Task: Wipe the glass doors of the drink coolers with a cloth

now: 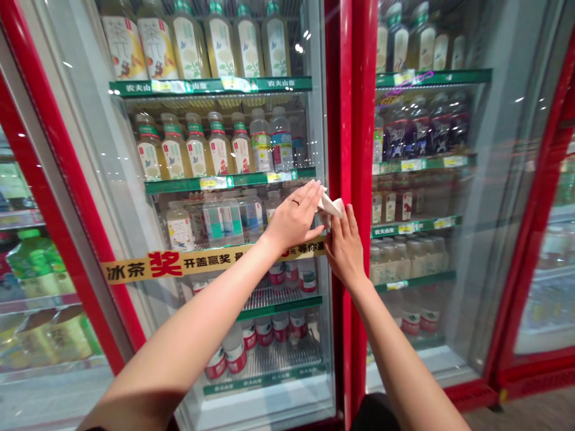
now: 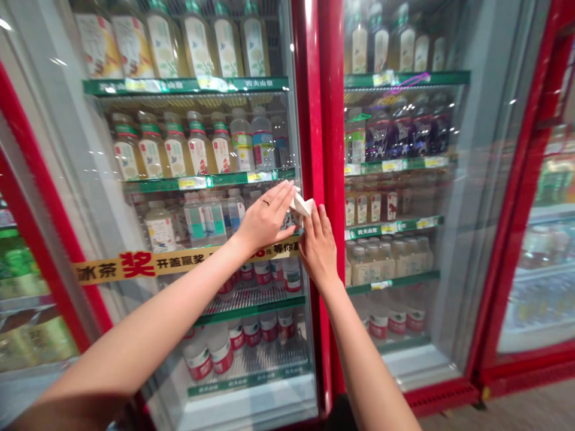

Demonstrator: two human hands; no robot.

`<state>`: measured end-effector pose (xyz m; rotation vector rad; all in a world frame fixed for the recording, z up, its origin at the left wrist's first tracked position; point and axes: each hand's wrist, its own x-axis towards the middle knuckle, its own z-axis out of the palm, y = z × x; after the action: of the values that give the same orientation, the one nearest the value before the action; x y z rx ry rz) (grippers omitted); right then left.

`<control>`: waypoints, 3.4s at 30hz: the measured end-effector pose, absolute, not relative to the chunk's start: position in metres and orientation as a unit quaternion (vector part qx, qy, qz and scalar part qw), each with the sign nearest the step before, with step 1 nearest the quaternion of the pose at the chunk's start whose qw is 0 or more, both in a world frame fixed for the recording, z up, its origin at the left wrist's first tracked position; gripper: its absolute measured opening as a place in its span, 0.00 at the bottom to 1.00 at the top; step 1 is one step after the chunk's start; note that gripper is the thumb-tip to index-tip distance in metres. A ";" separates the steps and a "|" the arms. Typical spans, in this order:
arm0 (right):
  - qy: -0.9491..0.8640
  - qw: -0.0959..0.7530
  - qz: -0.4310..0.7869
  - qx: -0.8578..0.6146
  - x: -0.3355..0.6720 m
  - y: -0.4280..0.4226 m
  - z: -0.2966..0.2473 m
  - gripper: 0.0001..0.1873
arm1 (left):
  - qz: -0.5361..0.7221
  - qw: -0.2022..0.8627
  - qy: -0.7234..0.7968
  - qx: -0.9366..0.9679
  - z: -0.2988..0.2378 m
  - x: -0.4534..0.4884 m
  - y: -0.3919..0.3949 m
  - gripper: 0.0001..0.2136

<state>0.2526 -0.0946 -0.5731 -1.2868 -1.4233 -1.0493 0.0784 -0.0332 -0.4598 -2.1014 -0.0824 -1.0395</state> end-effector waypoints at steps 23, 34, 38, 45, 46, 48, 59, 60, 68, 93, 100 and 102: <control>-0.614 0.512 -0.356 -0.483 0.232 -0.128 -0.565 0.49 | -0.498 0.396 0.002 -0.772 -0.454 0.088 -0.022 0.26; -0.604 0.461 -0.385 -0.524 0.229 -0.131 -0.574 0.55 | -0.524 0.295 -0.011 -0.799 -0.432 0.105 -0.026 0.22; -0.600 0.439 -0.401 -0.534 0.227 -0.133 -0.575 0.54 | -0.529 0.324 -0.034 -0.784 -0.435 0.095 -0.030 0.19; -0.595 0.437 -0.411 -0.535 0.225 -0.133 -0.577 0.53 | -0.536 0.369 -0.055 -0.758 -0.427 0.099 -0.035 0.15; -0.595 0.437 -0.411 -0.535 0.225 -0.133 -0.578 0.53 | -0.529 0.366 -0.049 -0.764 -0.429 0.102 -0.034 0.16; -0.596 0.438 -0.412 -0.532 0.225 -0.132 -0.580 0.52 | -0.515 0.363 -0.032 -0.776 -0.436 0.104 -0.031 0.18; -0.610 0.472 -0.381 -0.509 0.228 -0.129 -0.583 0.52 | -0.465 0.389 -0.009 -0.795 -0.431 0.103 -0.024 0.24; -0.610 0.474 -0.380 -0.508 0.229 -0.129 -0.583 0.52 | -0.467 0.388 -0.011 -0.795 -0.431 0.104 -0.024 0.24; -0.605 0.472 -0.397 -0.503 0.230 -0.128 -0.583 0.52 | -0.399 0.438 0.063 -0.803 -0.423 0.078 -0.023 0.18; -0.608 0.484 -0.407 -0.481 0.208 -0.121 -0.581 0.53 | -0.403 0.400 0.063 -0.821 -0.421 0.064 -0.014 0.22; -0.638 0.478 -0.376 -0.472 0.191 -0.116 -0.586 0.55 | -0.439 0.366 0.049 -0.819 -0.413 0.056 -0.014 0.23; -0.636 0.481 -0.374 -0.474 0.188 -0.111 -0.589 0.54 | -0.436 0.365 0.048 -0.821 -0.418 0.059 -0.018 0.24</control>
<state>0.1881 -0.1114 -0.5892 -1.1570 -1.5510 -0.9117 0.0593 -0.0176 -0.4176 -2.1129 0.1226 -1.1219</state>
